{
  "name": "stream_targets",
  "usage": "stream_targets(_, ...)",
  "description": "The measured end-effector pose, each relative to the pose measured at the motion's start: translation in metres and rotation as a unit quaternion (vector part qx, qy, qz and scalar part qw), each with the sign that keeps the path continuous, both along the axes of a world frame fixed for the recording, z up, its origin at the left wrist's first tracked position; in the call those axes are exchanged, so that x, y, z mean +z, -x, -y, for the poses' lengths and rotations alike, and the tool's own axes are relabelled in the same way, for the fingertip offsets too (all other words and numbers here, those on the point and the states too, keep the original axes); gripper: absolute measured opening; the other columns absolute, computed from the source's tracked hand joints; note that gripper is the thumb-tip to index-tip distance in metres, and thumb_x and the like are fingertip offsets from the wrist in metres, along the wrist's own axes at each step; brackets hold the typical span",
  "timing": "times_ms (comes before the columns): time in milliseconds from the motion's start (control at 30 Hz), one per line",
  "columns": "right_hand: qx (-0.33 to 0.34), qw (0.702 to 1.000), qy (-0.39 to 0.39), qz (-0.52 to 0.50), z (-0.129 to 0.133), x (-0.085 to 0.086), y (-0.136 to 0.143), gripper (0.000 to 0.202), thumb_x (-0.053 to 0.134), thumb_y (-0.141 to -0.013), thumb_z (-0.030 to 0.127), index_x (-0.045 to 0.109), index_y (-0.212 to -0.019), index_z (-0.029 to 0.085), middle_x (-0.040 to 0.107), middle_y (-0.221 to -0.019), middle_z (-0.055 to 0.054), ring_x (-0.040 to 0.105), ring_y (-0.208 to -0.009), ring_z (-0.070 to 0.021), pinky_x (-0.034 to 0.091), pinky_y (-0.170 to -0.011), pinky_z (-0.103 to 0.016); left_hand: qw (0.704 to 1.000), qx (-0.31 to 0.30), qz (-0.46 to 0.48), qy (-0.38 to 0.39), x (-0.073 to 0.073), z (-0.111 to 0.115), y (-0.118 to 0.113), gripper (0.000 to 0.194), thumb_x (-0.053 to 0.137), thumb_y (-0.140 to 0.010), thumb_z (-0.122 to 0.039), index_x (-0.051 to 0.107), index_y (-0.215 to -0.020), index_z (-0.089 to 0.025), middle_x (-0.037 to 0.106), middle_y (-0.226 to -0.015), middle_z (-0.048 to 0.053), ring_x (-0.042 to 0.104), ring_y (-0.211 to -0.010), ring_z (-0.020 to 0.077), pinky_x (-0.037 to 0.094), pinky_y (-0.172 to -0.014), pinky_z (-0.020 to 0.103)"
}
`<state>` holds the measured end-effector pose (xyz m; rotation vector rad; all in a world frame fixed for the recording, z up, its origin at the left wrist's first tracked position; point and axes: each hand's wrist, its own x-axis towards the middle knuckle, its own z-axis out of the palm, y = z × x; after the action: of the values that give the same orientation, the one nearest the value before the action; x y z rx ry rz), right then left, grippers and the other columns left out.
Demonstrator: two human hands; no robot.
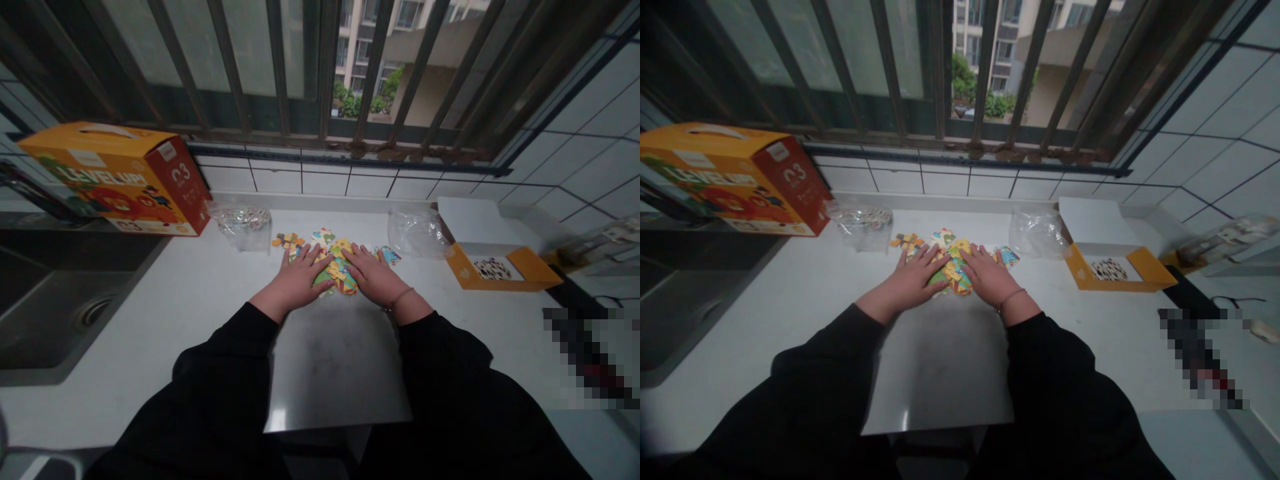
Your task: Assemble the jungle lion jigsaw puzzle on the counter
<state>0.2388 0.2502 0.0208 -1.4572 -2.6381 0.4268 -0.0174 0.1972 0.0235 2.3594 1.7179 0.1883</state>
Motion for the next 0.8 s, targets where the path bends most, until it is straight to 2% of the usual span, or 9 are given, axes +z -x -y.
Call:
stream_targets(67, 0.036, 0.999, 0.009, -0.008, 0.003, 0.002, 0.002, 0.061, 0.040, -0.118, 0.043, 0.042, -0.178, 0.030, 0.024, -0.190, -0.012, 0.023, -0.177, -0.0345, 0.015, -0.141, -0.068, 0.999, -0.045, 0.012, 0.013, 0.001, 0.001, -0.002, 0.075, 0.050, -0.111, -0.070, 0.037, -0.179, -0.042, 0.023, -0.191, 0.007, 0.018, -0.177, 0.0404, 0.003, -0.138, 0.078)
stream_targets(133, 0.033, 0.999, 0.012, -0.008, 0.003, 0.003, 0.000, 0.063, 0.046, -0.117, 0.048, 0.043, -0.177, 0.032, 0.023, -0.190, -0.011, 0.022, -0.177, -0.0361, 0.015, -0.140, -0.069, 0.999, -0.040, 0.018, 0.011, -0.001, 0.000, 0.001, 0.072, 0.048, -0.112, -0.070, 0.039, -0.177, -0.043, 0.025, -0.190, 0.005, 0.018, -0.177, 0.0402, 0.005, -0.139, 0.077)
stream_targets(300, -0.104, 0.994, -0.011, 0.020, -0.003, -0.002, -0.007, 0.069, 0.042, -0.117, 0.056, 0.038, -0.180, 0.025, 0.019, -0.190, -0.018, 0.023, -0.176, -0.0429, 0.015, -0.137, -0.077, 0.993, 0.116, 0.008, -0.030, -0.008, -0.005, 0.013, 0.074, 0.041, -0.111, -0.073, 0.046, -0.175, -0.036, 0.027, -0.190, 0.010, 0.015, -0.175, 0.0521, 0.013, -0.134, 0.084)
stream_targets(367, -0.127, 0.991, -0.018, 0.026, -0.004, -0.004, -0.007, 0.072, 0.039, -0.118, 0.055, 0.037, -0.180, 0.019, 0.019, -0.190, -0.021, 0.022, -0.176, -0.0422, 0.015, -0.138, -0.076, 0.989, 0.143, 0.013, -0.038, -0.010, -0.005, 0.013, 0.078, 0.043, -0.109, -0.076, 0.045, -0.176, -0.036, 0.027, -0.190, 0.011, 0.014, -0.174, 0.0550, 0.013, -0.132, 0.087)
stream_targets(433, -0.111, 0.993, -0.012, 0.026, -0.002, -0.004, -0.005, 0.074, 0.041, -0.117, 0.055, 0.033, -0.181, 0.018, 0.017, -0.190, -0.019, 0.018, -0.177, -0.0414, 0.013, -0.138, -0.076, 0.991, 0.131, 0.015, -0.028, -0.009, -0.002, 0.010, 0.084, 0.045, -0.107, -0.080, 0.042, -0.177, -0.036, 0.025, -0.190, 0.012, 0.012, -0.174, 0.0555, 0.010, -0.132, 0.087)
stream_targets(567, -0.007, 1.000, 0.014, 0.027, 0.003, 0.000, 0.000, 0.074, 0.048, -0.115, 0.054, 0.033, -0.181, 0.026, 0.015, -0.191, -0.013, 0.013, -0.178, -0.0398, 0.011, -0.139, -0.075, 0.999, 0.021, 0.012, 0.022, -0.003, 0.004, -0.001, 0.098, 0.055, -0.099, -0.088, 0.034, -0.181, -0.037, 0.017, -0.192, 0.011, 0.011, -0.176, 0.0496, 0.007, -0.136, 0.082)
stream_targets(633, 0.013, 0.999, 0.017, 0.028, 0.003, 0.000, 0.000, 0.073, 0.047, -0.115, 0.054, 0.033, -0.181, 0.027, 0.017, -0.191, -0.013, 0.013, -0.178, -0.0387, 0.010, -0.139, -0.073, 1.000, -0.011, 0.014, 0.026, -0.001, 0.005, -0.002, 0.104, 0.058, -0.096, -0.090, 0.032, -0.181, -0.037, 0.016, -0.192, 0.010, 0.012, -0.177, 0.0476, 0.006, -0.137, 0.081)
stream_targets(700, -0.020, 0.999, 0.010, 0.032, 0.001, -0.003, -0.002, 0.073, 0.043, -0.116, 0.057, 0.032, -0.182, 0.027, 0.017, -0.191, -0.013, 0.014, -0.178, -0.0397, 0.011, -0.139, -0.074, 1.000, 0.020, 0.013, 0.018, -0.001, 0.004, 0.000, 0.104, 0.057, -0.096, -0.091, 0.033, -0.181, -0.036, 0.017, -0.191, 0.010, 0.013, -0.176, 0.0489, 0.007, -0.136, 0.083)
stream_targets(800, -0.107, 0.993, -0.008, 0.043, -0.003, -0.009, -0.007, 0.075, 0.037, -0.117, 0.060, 0.031, -0.182, 0.025, 0.014, -0.192, -0.015, 0.013, -0.178, -0.0430, 0.013, -0.136, -0.080, 0.992, 0.126, 0.007, -0.007, -0.004, 0.000, 0.008, 0.101, 0.050, -0.098, -0.092, 0.038, -0.179, -0.035, 0.018, -0.191, 0.013, 0.012, -0.175, 0.0528, 0.009, -0.133, 0.086)
